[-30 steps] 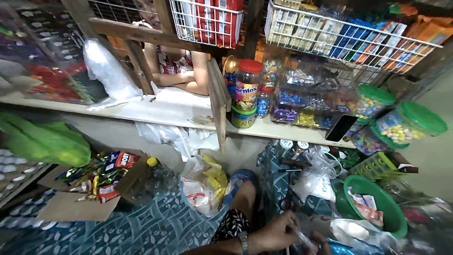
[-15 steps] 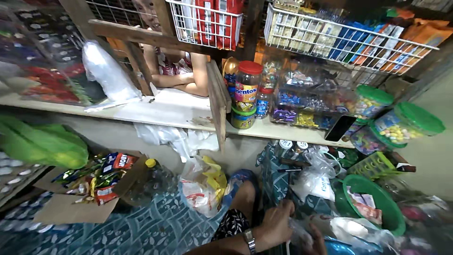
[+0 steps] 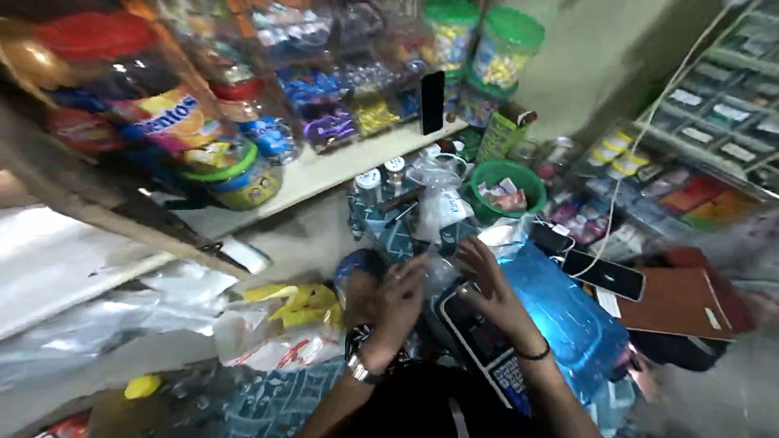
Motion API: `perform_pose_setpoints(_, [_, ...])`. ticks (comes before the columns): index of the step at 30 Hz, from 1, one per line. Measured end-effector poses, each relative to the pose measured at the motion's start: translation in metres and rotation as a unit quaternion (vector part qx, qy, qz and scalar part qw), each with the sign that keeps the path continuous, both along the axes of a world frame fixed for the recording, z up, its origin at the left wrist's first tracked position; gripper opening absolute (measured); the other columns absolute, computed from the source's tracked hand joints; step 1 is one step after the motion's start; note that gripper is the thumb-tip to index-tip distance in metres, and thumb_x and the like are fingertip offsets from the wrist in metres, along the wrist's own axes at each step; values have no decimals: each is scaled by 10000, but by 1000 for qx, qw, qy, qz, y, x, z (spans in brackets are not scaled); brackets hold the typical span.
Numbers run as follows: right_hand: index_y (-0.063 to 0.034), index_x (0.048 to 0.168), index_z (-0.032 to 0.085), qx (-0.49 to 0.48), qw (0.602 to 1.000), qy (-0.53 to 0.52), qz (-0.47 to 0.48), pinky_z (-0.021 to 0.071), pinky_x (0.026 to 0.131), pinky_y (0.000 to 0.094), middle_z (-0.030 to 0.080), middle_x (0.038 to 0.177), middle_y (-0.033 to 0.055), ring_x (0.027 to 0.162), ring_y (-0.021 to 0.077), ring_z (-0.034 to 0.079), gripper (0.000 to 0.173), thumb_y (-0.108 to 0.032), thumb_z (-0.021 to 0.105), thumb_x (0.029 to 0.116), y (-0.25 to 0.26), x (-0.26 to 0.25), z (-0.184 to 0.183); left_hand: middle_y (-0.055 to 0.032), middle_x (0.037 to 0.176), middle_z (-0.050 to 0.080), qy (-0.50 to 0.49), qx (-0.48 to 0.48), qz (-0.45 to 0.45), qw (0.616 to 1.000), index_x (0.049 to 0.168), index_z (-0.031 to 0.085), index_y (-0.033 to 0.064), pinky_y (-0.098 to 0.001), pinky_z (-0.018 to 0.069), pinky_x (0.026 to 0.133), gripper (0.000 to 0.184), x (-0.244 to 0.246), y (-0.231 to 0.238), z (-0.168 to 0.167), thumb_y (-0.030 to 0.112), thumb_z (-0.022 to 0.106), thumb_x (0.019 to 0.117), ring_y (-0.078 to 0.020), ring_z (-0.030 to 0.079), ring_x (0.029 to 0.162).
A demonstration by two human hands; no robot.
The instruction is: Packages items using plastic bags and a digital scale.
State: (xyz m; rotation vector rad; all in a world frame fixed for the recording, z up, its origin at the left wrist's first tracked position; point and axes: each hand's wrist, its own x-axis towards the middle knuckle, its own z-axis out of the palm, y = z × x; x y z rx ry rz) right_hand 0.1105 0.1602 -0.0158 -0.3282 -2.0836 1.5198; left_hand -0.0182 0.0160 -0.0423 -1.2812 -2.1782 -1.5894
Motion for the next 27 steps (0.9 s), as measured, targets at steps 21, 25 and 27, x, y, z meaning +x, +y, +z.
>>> perform_pose_setpoints(21, [43, 1333, 491, -218, 974, -58, -19, 553, 655, 222, 723, 982, 23, 729, 40, 652, 356, -22, 552, 989, -9, 4, -25, 4, 1040, 774, -371, 164, -148, 902, 937, 805, 107, -263, 598, 813, 247, -27, -32, 12, 1, 584, 909, -71, 716, 931])
perform_pose_setpoints(25, [41, 1357, 466, -210, 974, -76, -30, 557, 648, 230, 722, 986, 44, 704, 54, 652, 352, -11, 515, 1012, -10, 4, -25, -4, 1001, 774, -405, 181, -150, 883, 940, 800, 94, -254, 595, 786, 257, -27, -34, 21, -24, 574, 907, -69, 715, 894])
perform_pose_setpoints(27, [67, 1384, 500, -47, 993, -78, -74, 597, 758, 269, 726, 1104, 93, 860, 95, 707, 379, -40, 507, 1020, -10, 9, -27, -16, 994, 767, -384, 160, -142, 898, 978, 786, 62, -268, 594, 793, 211, -29, -33, 20, -11, 596, 921, -80, 710, 891])
